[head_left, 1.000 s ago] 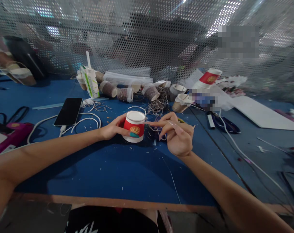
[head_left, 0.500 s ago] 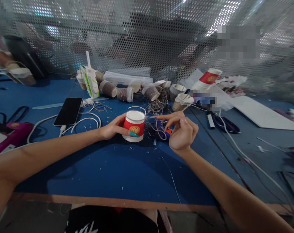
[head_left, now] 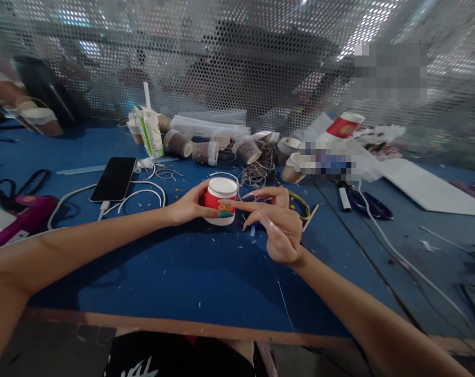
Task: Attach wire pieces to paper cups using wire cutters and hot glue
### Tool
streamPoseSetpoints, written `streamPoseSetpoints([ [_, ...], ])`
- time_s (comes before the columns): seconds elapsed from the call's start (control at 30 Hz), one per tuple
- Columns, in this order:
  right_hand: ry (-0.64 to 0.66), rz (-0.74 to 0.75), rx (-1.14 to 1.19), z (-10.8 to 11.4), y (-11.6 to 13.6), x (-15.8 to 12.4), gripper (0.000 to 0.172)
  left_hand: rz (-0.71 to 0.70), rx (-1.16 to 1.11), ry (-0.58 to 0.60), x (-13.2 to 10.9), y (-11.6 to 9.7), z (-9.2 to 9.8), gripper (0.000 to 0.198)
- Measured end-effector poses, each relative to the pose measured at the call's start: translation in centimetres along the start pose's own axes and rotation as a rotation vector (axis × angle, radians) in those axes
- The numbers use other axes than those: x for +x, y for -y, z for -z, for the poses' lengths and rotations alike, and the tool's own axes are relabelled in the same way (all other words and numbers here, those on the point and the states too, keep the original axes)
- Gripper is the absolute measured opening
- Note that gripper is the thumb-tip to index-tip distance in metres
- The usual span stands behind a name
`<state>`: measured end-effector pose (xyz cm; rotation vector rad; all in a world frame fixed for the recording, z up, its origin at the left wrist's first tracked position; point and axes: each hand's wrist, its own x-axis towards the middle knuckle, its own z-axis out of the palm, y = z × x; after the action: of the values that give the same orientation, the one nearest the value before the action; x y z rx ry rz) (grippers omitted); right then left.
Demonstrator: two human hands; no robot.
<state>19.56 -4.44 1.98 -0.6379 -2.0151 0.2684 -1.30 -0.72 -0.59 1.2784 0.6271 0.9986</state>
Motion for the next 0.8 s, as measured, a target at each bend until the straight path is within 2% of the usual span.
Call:
streamPoseSetpoints([
  [0.13,0.092,0.100,-0.104,0.2,0.4,0.7,0.030,-0.057,0.085,-0.027,0.0,0.1,-0.1,0.064],
  [0.3,0.033,0.114,-0.190,0.4,0.2,0.7,0.033,-0.095,0.145,-0.045,0.1,0.3,0.0,0.063],
  [0.4,0.001,0.185,-0.257,0.5,-0.2,0.6,0.029,-0.106,0.156,-0.068,0.2,0.4,0.0,0.064],
  [0.5,0.059,0.292,-0.317,0.6,-0.6,0.5,0.018,-0.116,0.189,-0.080,0.2,0.3,0.0,0.062],
  [0.63,0.151,0.348,-0.367,0.6,-0.7,0.6,0.014,-0.131,0.273,-0.065,0.0,0.0,-0.1,0.060],
  [0.8,0.154,0.368,-0.478,0.3,-0.3,0.8,0.010,-0.189,0.344,-0.094,0.0,0.0,-0.2,0.058],
])
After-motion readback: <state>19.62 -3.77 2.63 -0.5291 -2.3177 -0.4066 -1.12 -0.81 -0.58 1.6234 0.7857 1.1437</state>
